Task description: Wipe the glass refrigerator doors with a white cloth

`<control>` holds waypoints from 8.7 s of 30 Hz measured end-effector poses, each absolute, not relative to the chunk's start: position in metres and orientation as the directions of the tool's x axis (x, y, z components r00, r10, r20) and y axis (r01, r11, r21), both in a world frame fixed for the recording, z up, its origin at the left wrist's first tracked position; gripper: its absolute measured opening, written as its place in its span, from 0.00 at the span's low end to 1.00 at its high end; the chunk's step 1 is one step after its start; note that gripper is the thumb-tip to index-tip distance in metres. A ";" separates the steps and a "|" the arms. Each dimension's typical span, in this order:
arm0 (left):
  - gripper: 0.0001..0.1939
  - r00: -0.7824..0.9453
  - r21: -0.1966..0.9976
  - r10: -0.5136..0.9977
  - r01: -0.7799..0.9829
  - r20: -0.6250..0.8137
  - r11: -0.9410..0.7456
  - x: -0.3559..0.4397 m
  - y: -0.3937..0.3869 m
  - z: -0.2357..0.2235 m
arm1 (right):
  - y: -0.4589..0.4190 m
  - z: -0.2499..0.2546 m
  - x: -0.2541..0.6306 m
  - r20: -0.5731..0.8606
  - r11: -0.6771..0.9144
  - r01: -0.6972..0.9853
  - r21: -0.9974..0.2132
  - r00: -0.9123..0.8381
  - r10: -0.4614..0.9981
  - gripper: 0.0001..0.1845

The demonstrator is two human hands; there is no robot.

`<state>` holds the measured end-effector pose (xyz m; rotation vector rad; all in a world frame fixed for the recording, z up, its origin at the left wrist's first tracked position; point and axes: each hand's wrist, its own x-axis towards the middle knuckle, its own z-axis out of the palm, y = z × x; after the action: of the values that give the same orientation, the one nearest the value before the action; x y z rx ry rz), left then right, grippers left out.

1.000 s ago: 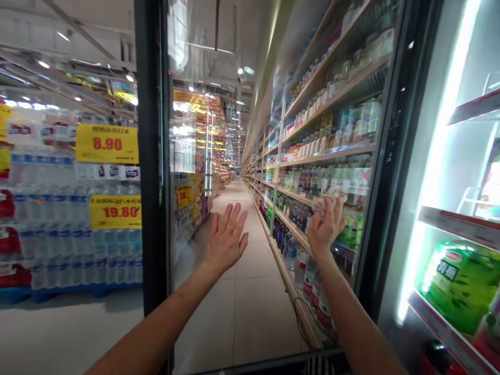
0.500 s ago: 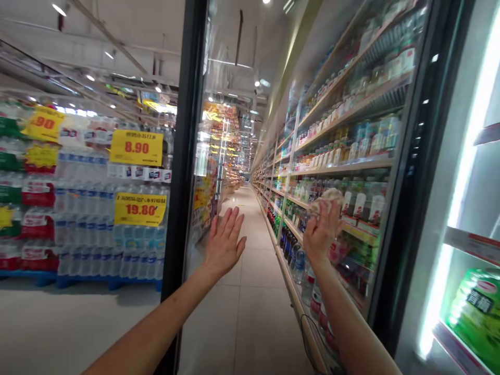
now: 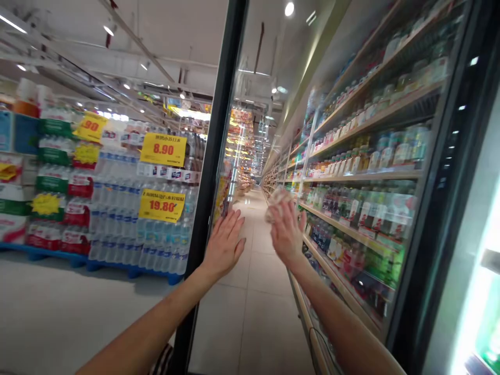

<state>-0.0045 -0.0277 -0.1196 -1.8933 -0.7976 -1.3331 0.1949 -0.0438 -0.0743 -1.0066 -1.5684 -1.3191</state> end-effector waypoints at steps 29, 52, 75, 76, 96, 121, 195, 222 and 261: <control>0.25 0.096 -0.097 -0.031 0.826 0.995 -0.555 -0.052 -0.023 -0.068 | -0.026 0.015 0.113 0.870 0.220 0.862 0.457 -0.485 0.093 0.24; 0.26 0.241 -0.199 0.007 0.821 0.971 -0.535 0.041 -0.020 -0.033 | -0.060 -0.005 0.274 0.995 -0.054 0.998 -0.021 0.016 -0.100 0.24; 0.30 0.217 -0.209 -0.053 0.798 0.975 -0.565 0.051 0.000 -0.040 | -0.085 -0.038 0.390 0.957 -0.115 0.957 -0.265 0.247 -0.152 0.25; 0.30 0.218 -0.208 -0.052 0.796 0.975 -0.568 0.051 0.000 -0.040 | -0.085 -0.036 0.389 0.935 -0.102 0.940 -0.326 0.304 -0.184 0.26; 0.30 0.232 -0.236 -0.078 0.806 0.970 -0.542 0.049 0.000 -0.040 | -0.057 -0.012 0.271 0.871 0.060 0.874 0.482 -0.485 0.081 0.24; 0.25 0.305 -0.264 0.000 0.824 0.952 -0.501 0.035 -0.008 -0.036 | -0.045 0.016 0.214 0.852 0.053 0.853 0.519 -0.522 0.043 0.23; 0.28 0.332 -0.218 0.074 0.756 0.940 -0.617 0.109 -0.031 -0.089 | -0.075 -0.097 0.333 0.991 -0.081 0.994 -0.079 0.070 -0.110 0.23; 0.25 0.460 -0.341 0.014 0.679 0.888 -0.650 0.118 -0.032 -0.149 | -0.087 -0.186 0.356 0.978 -0.071 0.976 -0.208 0.205 -0.046 0.25; 0.24 0.587 -0.419 0.022 0.603 0.810 -0.678 0.094 -0.032 -0.209 | -0.089 -0.271 0.274 0.979 -0.012 1.000 0.022 -0.019 0.202 0.27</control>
<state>0.0941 -0.0319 -0.2088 -2.1161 -0.4941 -1.0673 0.2735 -0.0885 -0.2709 -1.3586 -1.3669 -1.1317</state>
